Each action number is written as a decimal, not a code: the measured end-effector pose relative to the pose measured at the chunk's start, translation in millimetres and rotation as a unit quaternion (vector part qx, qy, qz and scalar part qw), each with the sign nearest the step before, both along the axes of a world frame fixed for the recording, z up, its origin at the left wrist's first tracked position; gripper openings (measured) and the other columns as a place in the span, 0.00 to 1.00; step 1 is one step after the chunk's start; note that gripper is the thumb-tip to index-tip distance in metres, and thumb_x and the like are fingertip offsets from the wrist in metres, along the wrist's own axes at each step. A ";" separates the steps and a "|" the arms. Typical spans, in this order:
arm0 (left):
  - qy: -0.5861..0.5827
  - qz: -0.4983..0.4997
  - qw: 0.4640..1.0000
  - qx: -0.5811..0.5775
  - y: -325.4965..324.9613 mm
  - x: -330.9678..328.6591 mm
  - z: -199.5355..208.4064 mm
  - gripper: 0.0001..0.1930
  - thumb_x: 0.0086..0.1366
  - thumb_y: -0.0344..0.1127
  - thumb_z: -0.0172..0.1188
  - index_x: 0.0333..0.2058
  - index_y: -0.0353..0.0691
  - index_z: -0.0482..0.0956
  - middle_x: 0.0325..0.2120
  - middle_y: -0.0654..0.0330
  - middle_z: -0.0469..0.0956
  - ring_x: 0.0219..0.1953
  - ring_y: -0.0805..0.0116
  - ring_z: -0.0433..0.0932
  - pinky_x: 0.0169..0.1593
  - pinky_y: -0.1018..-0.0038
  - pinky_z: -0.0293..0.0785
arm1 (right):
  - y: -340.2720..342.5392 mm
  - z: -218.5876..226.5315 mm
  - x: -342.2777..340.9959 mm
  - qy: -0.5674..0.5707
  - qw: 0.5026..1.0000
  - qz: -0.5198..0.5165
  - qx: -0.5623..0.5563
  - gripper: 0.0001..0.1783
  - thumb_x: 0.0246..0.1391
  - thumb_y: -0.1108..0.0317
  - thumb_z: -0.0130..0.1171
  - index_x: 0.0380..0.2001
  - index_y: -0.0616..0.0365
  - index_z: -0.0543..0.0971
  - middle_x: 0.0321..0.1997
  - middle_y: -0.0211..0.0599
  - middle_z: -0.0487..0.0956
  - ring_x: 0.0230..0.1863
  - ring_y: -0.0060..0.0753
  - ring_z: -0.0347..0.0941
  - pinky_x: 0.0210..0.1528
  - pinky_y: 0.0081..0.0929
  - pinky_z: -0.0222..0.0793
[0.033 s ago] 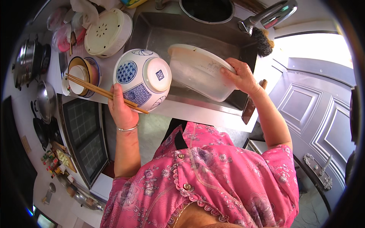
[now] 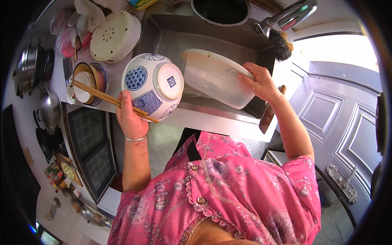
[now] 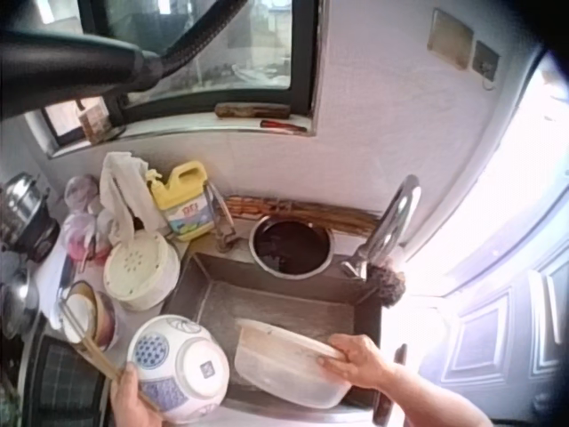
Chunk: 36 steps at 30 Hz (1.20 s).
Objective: The person slices a white vegetable into thin pieces on a wooden cutting board using a cleaver. They then wash a bowl and chopsticks in the sink, rinse a green-striped gourd, and cut it into sections.
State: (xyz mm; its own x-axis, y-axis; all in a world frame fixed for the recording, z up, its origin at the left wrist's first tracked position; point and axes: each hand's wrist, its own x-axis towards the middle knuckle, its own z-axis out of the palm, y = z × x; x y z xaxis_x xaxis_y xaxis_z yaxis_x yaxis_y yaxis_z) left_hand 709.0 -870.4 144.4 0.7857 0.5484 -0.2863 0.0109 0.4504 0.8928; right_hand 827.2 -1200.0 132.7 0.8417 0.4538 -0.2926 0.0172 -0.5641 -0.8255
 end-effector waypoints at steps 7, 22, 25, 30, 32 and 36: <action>0.019 -0.042 0.999 0.016 -10.4 6.8 0.6 0.18 0.66 0.42 0.54 0.45 0.32 0.71 0.40 0.58 0.76 0.41 0.68 0.76 0.45 0.73 0.73 | 4.2 -11.7 -23.2 -0.218 0.966 0.084 -0.108 0.15 0.48 0.60 0.62 0.33 0.58 0.75 0.26 0.43 0.75 0.29 0.48 0.75 0.31 0.36 0.71; -0.026 -0.446 0.778 0.441 -96.4 55.0 -48.2 0.11 0.65 0.39 0.52 0.37 0.37 0.73 0.24 0.51 0.78 0.26 0.51 0.78 0.29 0.63 0.72 | -5.4 -142.4 -64.1 0.318 0.901 -0.235 0.179 0.35 0.59 0.45 0.49 0.62 0.54 0.60 0.60 0.44 0.68 0.60 0.40 0.64 0.57 0.45 0.63; -0.045 -0.484 0.684 0.544 -122.4 68.6 -78.1 0.10 0.64 0.40 0.53 0.37 0.39 0.72 0.22 0.52 0.78 0.26 0.50 0.77 0.28 0.61 0.72 | -14.7 -116.6 -41.1 0.496 0.740 -0.305 0.336 0.48 0.53 0.31 0.44 0.64 0.57 0.53 0.61 0.53 0.64 0.60 0.48 0.63 0.57 0.48 0.63; -0.083 -0.544 0.598 0.583 -151.6 83.9 -119.6 0.11 0.64 0.40 0.54 0.39 0.40 0.71 0.23 0.53 0.78 0.25 0.51 0.77 0.28 0.61 0.72 | -11.0 -142.4 -8.3 0.546 0.743 -0.265 0.281 0.30 0.53 0.46 0.52 0.48 0.62 0.69 0.46 0.45 0.74 0.48 0.44 0.71 0.53 0.52 0.67; -0.098 -0.535 0.660 0.519 -156.5 87.1 -129.9 0.13 0.64 0.41 0.55 0.42 0.39 0.72 0.26 0.51 0.78 0.27 0.51 0.78 0.30 0.62 0.73 | -13.7 -169.3 -5.7 0.542 0.718 -0.279 0.337 0.21 0.53 0.57 0.51 0.45 0.60 0.70 0.42 0.44 0.76 0.45 0.43 0.73 0.50 0.55 0.69; -0.008 -0.491 0.762 0.422 -153.0 95.6 -127.2 0.15 0.66 0.42 0.52 0.47 0.39 0.72 0.26 0.55 0.78 0.27 0.64 0.77 0.34 0.70 0.72 | -0.9 -198.5 -7.5 0.417 0.812 -0.337 0.230 0.18 0.49 0.70 0.51 0.46 0.56 0.70 0.42 0.41 0.76 0.43 0.42 0.74 0.42 0.49 0.76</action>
State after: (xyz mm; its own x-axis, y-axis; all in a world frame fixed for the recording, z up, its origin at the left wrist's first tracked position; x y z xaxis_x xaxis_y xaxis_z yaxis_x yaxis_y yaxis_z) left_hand 804.6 -1023.4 17.2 0.9357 -0.3222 -0.1437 -0.0405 -0.5029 0.8634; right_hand 819.7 -1200.9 -65.8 0.5399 0.1954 -0.8187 -0.8412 0.1591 -0.5168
